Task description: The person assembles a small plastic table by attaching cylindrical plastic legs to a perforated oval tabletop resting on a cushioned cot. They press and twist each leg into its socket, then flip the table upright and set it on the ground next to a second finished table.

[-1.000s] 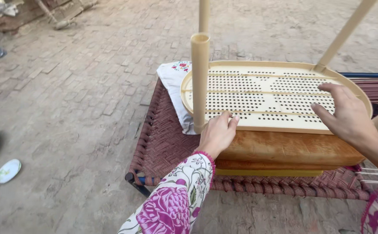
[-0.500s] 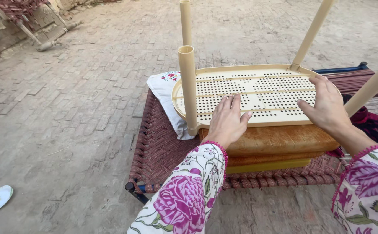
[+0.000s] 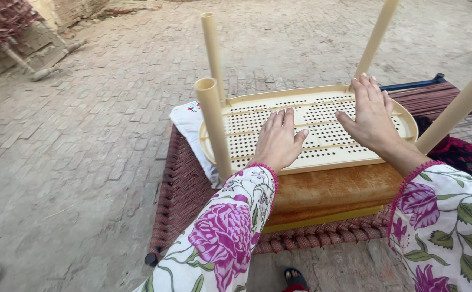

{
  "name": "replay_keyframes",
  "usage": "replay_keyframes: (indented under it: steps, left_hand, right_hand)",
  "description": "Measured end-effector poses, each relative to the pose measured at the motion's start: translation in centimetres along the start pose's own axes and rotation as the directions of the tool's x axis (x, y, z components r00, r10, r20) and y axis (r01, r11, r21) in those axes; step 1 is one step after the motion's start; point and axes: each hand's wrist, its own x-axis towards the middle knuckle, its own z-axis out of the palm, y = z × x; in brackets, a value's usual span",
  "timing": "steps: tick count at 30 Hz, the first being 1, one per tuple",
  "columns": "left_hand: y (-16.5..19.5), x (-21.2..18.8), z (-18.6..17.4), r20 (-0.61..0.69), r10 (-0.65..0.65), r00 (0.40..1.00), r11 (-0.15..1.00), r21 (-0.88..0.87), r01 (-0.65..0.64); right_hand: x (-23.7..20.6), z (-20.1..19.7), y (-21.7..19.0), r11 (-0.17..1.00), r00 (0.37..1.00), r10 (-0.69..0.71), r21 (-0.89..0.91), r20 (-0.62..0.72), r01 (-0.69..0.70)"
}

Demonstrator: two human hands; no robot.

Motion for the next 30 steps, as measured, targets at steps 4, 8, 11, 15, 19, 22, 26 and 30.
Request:
replay_keyframes:
  steps: [4, 8, 11, 15, 19, 22, 26, 30]
  left_hand:
    - [0.1, 4.0, 3.2, 0.002, 0.028, 1.0, 0.999, 0.023, -0.028]
    - [-0.7, 9.1, 6.9, 0.075, -0.001, 0.997, 1.0, 0.028, -0.002]
    - [-2.1, 13.6, 9.8, 0.091, -0.018, 0.996, 1.0, 0.015, 0.017]
    - [-4.5, 19.3, 12.8, 0.12, -0.061, 0.991, 0.997, 0.045, 0.056]
    - [-7.0, 24.1, 14.5, 0.119, -0.13, 0.984, 0.989, 0.091, 0.12]
    - [-9.0, 26.9, 15.6, 0.15, -0.191, 0.97, 0.977, 0.12, 0.174]
    - [-11.6, 29.7, 17.7, 0.169, -0.247, 0.954, 0.961, 0.169, 0.219]
    - [-13.5, 31.1, 20.1, 0.229, -0.298, 0.927, 0.946, 0.2, 0.255]
  right_hand:
    - [1.5, 1.1, 3.1, 1.0, 1.0, 0.02, -0.024, 0.015, -0.019]
    - [4.4, 3.4, 7.6, 0.996, 0.997, 0.022, -0.083, 0.075, -0.015]
    - [8.0, 6.1, 11.8, 0.996, 0.992, 0.02, -0.087, 0.127, -0.009]
    - [12.7, 10.6, 17.1, 0.994, 0.982, 0.025, -0.105, 0.187, -0.005]
    - [17.5, 15.0, 21.1, 0.993, 0.96, 0.013, -0.117, 0.28, 0.021]
    - [20.6, 18.4, 22.9, 0.993, 0.946, 0.003, -0.115, 0.324, 0.036]
    - [22.9, 23.2, 24.1, 0.992, 0.915, 0.0, -0.114, 0.402, 0.051]
    - [23.3, 27.4, 24.5, 0.99, 0.847, 0.005, -0.124, 0.531, 0.071]
